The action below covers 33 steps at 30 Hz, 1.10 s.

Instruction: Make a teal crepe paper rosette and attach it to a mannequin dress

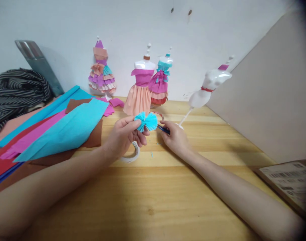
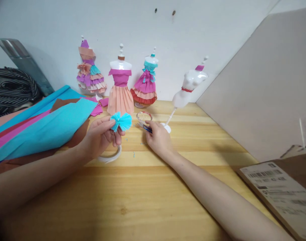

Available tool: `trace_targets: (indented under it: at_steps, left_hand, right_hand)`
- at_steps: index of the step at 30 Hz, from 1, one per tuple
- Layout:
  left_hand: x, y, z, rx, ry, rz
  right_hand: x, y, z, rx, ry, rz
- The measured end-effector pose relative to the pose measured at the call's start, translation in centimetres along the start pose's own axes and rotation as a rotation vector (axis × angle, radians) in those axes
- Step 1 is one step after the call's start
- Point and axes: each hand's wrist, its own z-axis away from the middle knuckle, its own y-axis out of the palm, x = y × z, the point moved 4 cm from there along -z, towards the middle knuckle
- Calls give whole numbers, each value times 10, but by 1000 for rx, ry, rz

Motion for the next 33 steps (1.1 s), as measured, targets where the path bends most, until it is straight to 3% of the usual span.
trace_targets:
  at_steps: [2, 4, 8, 10, 13, 17, 21, 33]
  left_hand:
    - [0, 0, 0, -8, -9, -14]
    - [0, 0, 0, -4, -21, -15]
    - [5, 0, 1, 3, -48, 4]
    - [8, 1, 2, 1, -68, 3]
    - [13, 3, 4, -4, -111, -19]
    - [20, 4, 6, 7, -163, -17]
    - [24, 2, 8, 29, -180, -27]
    - [10, -2, 4, -61, -249, -33]
  right_hand:
    - [-3, 6, -1, 67, 5, 94]
    - [1, 6, 0, 31, -38, 77]
    - [16, -10, 7, -159, -122, -243]
    - [26, -19, 12, -181, -141, -407]
    - [44, -29, 21, -108, -216, -575]
    - [68, -37, 27, 3, -315, -572]
    - [78, -40, 23, 49, -241, -532]
    - [85, -34, -5, 222, -65, -594]
